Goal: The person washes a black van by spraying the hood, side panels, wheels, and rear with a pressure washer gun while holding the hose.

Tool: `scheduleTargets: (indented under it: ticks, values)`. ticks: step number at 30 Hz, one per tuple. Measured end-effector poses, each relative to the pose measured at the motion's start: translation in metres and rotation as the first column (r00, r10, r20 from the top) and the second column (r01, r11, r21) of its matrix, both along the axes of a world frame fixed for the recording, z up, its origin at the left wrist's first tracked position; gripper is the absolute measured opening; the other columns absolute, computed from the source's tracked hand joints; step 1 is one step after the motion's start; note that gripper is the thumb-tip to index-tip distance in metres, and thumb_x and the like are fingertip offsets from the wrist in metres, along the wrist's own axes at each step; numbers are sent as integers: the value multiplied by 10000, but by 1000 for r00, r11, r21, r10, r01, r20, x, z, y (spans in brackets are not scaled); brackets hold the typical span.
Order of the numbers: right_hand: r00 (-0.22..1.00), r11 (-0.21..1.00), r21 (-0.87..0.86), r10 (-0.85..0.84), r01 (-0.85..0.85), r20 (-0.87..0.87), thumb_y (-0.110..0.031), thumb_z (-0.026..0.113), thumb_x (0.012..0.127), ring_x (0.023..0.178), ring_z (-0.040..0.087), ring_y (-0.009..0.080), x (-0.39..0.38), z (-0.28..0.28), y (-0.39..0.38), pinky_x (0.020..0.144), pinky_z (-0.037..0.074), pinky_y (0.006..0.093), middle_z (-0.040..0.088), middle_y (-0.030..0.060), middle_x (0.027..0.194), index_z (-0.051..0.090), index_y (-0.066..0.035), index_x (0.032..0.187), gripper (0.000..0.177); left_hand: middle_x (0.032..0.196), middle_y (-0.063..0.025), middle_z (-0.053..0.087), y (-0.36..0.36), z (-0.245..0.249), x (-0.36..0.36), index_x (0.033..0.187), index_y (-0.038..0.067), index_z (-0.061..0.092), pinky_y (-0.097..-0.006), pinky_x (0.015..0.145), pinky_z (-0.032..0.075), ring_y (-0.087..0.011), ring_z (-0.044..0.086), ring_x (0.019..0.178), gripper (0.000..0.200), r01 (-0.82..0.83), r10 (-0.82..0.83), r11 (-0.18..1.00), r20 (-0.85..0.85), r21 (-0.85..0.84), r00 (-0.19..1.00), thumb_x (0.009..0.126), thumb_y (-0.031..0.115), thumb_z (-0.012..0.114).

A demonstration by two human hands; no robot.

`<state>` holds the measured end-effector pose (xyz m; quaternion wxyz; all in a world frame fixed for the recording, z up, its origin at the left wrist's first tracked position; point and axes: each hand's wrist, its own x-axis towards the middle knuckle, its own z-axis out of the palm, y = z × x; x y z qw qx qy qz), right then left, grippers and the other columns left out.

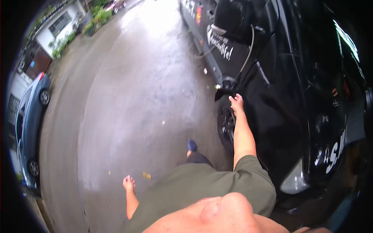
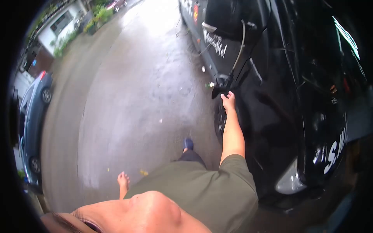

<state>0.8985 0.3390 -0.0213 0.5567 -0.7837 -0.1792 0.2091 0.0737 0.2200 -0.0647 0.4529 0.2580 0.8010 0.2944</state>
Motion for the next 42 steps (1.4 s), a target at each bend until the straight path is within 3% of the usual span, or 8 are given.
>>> scheduleTargets:
  ticks: [9, 19, 24, 25, 33, 37, 40, 42]
  values:
    - [933, 982, -163, -32, 96, 359, -279, 795, 893, 1174, 674, 406, 109, 16, 142, 999, 532, 479, 717, 200, 1211, 646, -82, 1256, 439, 886, -63, 683, 130, -63, 162, 1150, 112, 649, -332, 598, 506, -191, 657, 711, 222, 401, -425, 873, -30, -277, 905, 1011, 280, 687]
    - [935, 748, 662, -264, 44, 237, -229, 715, 1027, 662, 606, 55, 1, 293, 161, 533, 461, 227, 634, 28, 780, 459, -45, 1444, 523, 1020, -179, 774, 453, 43, 281, 1129, -6, 731, -406, 801, 578, -296, 747, 869, 321, 989, -914, 94, -384, 110, 129, 934, 243, 788]
    - [932, 500, 862, -345, 86, 107, -199, 637, 1023, 877, 665, 201, 40, 459, 281, 663, 575, 381, 669, 123, 1059, 509, -85, 1388, 402, 1128, -161, 743, 598, 216, 458, 1262, 3, 683, -387, 905, 553, -262, 712, 1018, 358, 852, -838, -242, -542, 463, 56, 956, 168, 765]
    - [862, 583, 809, -447, 77, 241, -268, 595, 1061, 1161, 578, 237, 66, 484, 315, 1028, 457, 383, 594, 145, 1281, 445, -87, 1446, 451, 1186, -152, 726, 615, 242, 487, 1321, 6, 649, -381, 935, 546, -256, 702, 1053, 409, 785, -872, -274, -488, 555, 40, 962, 168, 760]
    - [956, 762, 584, 159, -278, 248, -90, 602, 1014, 879, 595, 108, -75, 463, 432, 761, 489, 291, 633, 16, 927, 702, -96, 1120, 146, 1655, -139, 350, 641, 348, 567, 1662, 97, 221, -492, 1112, 475, -329, 435, 1475, 1014, -50, -998, 67, 67, 996, -3, 920, 479, 797]
    - [914, 791, 538, 396, -291, -89, -244, 491, 1092, 589, 646, 159, -179, 342, 383, 467, 533, 318, 625, 76, 944, 534, -127, 1335, 273, 1388, -250, 531, 651, 355, 521, 1167, 59, 530, -599, 1270, 218, -411, 399, 1492, 461, -277, -987, 140, 156, 951, 40, 917, 445, 560]
    - [625, 945, -159, 309, -284, 717, -278, 745, 919, 874, 697, 341, -216, 291, 324, 805, 580, 483, 626, 173, 1144, 476, -132, 1519, 673, 877, -135, 569, 639, 371, 524, 959, 62, 502, -556, 1213, 298, -302, 561, 1147, 282, -156, -973, 216, 200, 964, -116, 967, 338, 448]
    - [514, 982, -10, 108, -189, 851, -282, 810, 850, 978, 679, 403, -231, 304, 293, 901, 558, 506, 613, 203, 1193, 481, -81, 1515, 769, 857, -112, 573, 602, 381, 539, 934, 70, 517, -495, 1093, 398, -267, 569, 1013, 297, 103, -872, 416, 429, 903, -237, 1036, 326, 408]
